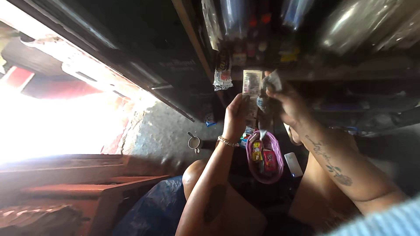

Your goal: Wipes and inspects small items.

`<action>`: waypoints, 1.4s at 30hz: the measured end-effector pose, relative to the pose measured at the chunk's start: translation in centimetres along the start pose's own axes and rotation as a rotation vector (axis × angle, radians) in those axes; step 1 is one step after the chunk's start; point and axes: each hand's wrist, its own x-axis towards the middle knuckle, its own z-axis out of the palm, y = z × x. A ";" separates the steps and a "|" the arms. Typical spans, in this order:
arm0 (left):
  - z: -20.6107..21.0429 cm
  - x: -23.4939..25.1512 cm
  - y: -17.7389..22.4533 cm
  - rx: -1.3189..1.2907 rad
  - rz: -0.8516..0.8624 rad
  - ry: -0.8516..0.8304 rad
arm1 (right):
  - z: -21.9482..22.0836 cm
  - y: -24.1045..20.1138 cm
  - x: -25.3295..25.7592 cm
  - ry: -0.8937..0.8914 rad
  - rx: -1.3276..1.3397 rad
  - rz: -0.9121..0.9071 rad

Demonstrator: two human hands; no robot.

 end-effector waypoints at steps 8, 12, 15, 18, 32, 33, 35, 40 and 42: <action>1.1 0.2 -0.2 -0.050 -0.018 -0.030 | -0.2 -0.4 0.6 0.111 -0.169 -0.032; 0.7 0.4 0.2 -0.081 -0.002 0.024 | -1.8 -2.9 1.2 0.067 0.366 -0.283; 0.2 0.4 0.3 -0.077 0.007 0.041 | -1.3 -0.7 0.0 0.329 0.580 -0.176; 0.1 0.7 0.3 -0.077 -0.034 0.041 | -0.6 2.0 -0.8 0.342 0.583 0.199; 2.2 -0.3 0.6 -0.026 -0.023 0.067 | 1.5 1.1 -1.7 0.024 -0.013 0.227; 2.4 -0.4 0.6 0.039 -0.032 0.075 | 1.6 1.2 -1.5 0.067 -0.018 0.203; 2.7 -0.4 0.0 0.143 0.041 0.058 | 1.6 1.2 -1.1 0.130 0.012 0.129; 2.9 0.1 -0.3 0.161 0.055 0.031 | 1.1 0.7 -0.1 0.145 0.071 0.057; 2.8 0.2 -0.3 0.192 0.038 0.016 | 1.0 0.3 0.2 0.180 0.037 0.072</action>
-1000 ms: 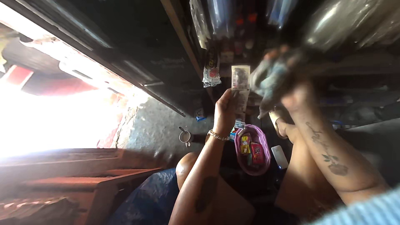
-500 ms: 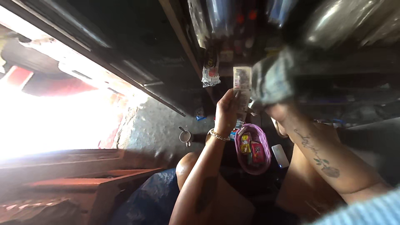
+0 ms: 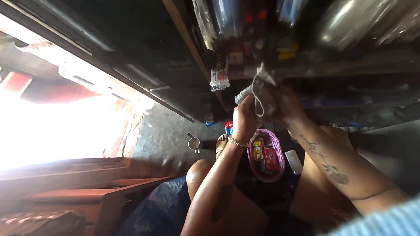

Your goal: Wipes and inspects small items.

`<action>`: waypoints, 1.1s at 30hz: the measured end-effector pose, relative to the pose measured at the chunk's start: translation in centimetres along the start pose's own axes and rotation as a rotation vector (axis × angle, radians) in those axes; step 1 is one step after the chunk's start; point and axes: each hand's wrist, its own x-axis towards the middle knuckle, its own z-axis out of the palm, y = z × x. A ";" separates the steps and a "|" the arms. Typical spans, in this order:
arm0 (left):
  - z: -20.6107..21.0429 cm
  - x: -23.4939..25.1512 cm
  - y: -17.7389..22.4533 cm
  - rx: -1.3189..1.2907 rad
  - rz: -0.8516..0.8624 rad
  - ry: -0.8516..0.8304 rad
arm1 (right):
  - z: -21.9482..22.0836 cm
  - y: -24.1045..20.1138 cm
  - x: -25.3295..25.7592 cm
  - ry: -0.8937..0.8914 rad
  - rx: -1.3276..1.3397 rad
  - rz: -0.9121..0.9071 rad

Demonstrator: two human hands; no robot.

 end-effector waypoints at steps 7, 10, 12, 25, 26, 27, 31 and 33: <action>-1.0 -0.9 0.5 -0.078 -0.026 -0.013 | -2.6 -1.9 2.3 0.139 0.299 -0.114; -1.9 -0.6 0.2 -0.124 0.014 0.093 | -2.9 -2.1 1.6 -0.118 0.330 0.022; -2.2 -0.5 -0.2 -0.092 0.067 0.133 | -1.9 -1.3 0.1 -0.256 0.148 0.148; -1.4 -0.8 -0.3 -0.160 0.133 0.075 | -0.5 -0.8 -0.9 -0.317 -0.042 0.285; -1.2 -1.0 -0.3 -0.148 0.124 0.085 | -0.5 -0.7 -1.0 -0.316 -0.072 0.278; -1.0 -1.2 -0.3 -0.113 0.115 0.095 | -0.3 -0.6 -1.3 -0.295 -0.072 0.262; -0.7 -1.2 -0.5 -0.021 0.100 0.011 | -0.1 -0.1 -1.5 -0.129 -0.105 0.125; -0.5 -1.2 -0.3 -0.022 0.075 -0.023 | -0.2 -0.1 -1.3 -0.063 -0.124 0.045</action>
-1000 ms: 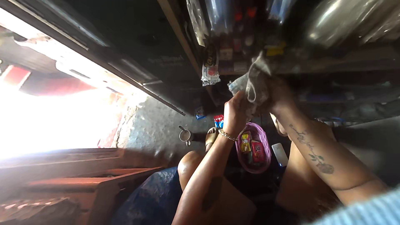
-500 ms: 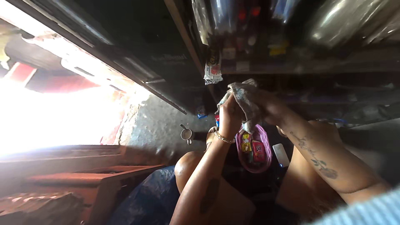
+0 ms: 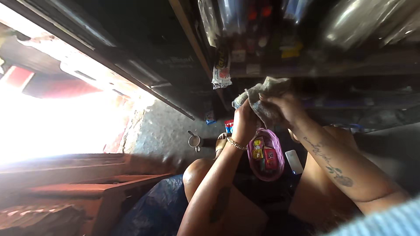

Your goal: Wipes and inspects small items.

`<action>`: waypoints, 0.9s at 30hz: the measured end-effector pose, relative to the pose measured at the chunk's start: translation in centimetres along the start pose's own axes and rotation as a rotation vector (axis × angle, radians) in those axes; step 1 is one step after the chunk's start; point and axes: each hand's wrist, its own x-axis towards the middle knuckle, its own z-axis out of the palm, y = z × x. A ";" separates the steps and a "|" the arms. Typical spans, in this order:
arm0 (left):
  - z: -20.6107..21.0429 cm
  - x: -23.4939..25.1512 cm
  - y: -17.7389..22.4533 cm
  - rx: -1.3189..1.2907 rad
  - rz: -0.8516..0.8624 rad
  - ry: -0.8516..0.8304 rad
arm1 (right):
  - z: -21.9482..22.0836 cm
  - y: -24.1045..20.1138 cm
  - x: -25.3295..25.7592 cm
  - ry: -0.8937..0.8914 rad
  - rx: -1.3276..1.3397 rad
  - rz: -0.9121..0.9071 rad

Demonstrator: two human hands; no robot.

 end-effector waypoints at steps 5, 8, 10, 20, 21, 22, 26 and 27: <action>0.3 0.1 0.2 0.010 -0.010 -0.038 | -0.2 0.2 0.5 0.040 0.060 -0.127; 0.3 0.2 0.2 0.022 -0.015 -0.063 | -0.3 0.1 0.8 0.051 0.104 -0.157; 0.3 0.3 0.2 0.058 -0.019 -0.076 | -0.4 -0.1 1.0 0.067 0.110 -0.159; -0.1 0.1 0.3 0.137 -0.024 -0.078 | -1.2 -1.3 1.3 0.067 0.013 -0.174; -0.2 0.1 0.3 0.142 -0.024 -0.084 | -1.3 -1.3 1.3 0.084 0.011 -0.202; -0.2 0.1 0.4 0.148 -0.020 -0.089 | -1.5 -1.3 1.4 0.099 0.031 -0.215; -0.2 0.2 0.4 0.136 -0.012 -0.080 | -1.9 -0.8 2.5 0.165 0.229 -0.118; -0.2 0.1 0.3 0.109 -0.021 -0.065 | -2.1 -0.9 2.7 0.167 0.300 -0.074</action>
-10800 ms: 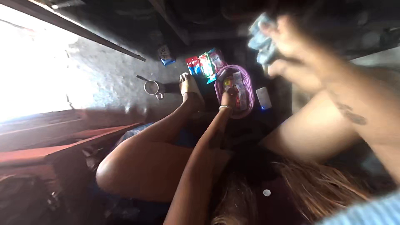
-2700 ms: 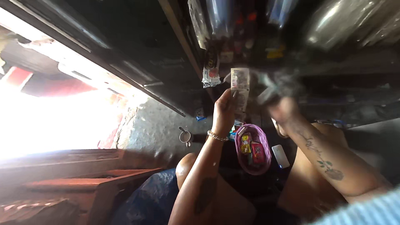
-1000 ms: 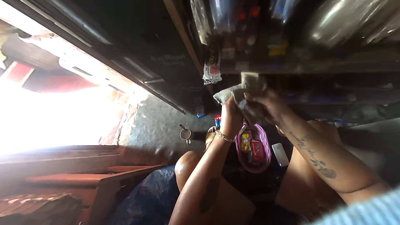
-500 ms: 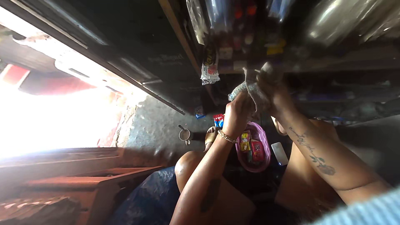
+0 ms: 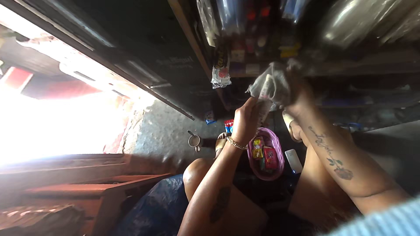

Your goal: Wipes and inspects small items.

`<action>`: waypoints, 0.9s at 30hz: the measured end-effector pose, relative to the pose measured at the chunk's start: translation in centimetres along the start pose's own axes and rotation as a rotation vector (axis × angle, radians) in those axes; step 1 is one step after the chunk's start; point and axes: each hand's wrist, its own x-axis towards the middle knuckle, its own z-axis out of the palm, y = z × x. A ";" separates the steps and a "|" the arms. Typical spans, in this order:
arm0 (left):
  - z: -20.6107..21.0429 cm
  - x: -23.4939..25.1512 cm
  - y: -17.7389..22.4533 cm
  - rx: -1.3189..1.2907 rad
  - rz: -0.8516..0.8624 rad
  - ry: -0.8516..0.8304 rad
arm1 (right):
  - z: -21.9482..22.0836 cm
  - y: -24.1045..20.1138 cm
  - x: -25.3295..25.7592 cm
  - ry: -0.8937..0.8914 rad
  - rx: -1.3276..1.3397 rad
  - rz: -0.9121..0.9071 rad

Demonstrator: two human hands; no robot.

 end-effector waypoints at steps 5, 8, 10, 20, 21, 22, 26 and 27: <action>-0.5 0.1 -0.1 -0.094 0.027 0.083 | 0.0 -0.7 -1.7 -0.371 -0.096 0.155; -0.1 -0.1 -0.5 -0.132 0.060 0.080 | 1.0 0.4 -3.0 -0.323 -0.277 0.179; 0.1 0.1 -0.8 -0.248 0.028 0.092 | 0.8 0.4 -2.8 -0.237 -0.337 0.131; -0.8 0.9 0.7 -0.895 -0.358 0.386 | 0.3 0.3 -2.4 -0.330 -0.288 -0.008; -0.3 0.7 0.8 -0.869 -0.338 0.391 | 0.7 1.0 -3.1 -0.358 -0.397 -0.011; 0.3 0.5 0.7 -0.839 -0.316 0.393 | 0.9 1.7 -3.5 -0.386 -0.504 -0.023; 1.9 -0.2 0.8 -0.807 -0.302 0.330 | 1.2 3.7 -3.0 -0.314 -0.711 -0.086; 2.0 -0.2 1.0 -0.810 -0.301 0.315 | 1.1 3.8 -2.7 -0.295 -0.711 -0.112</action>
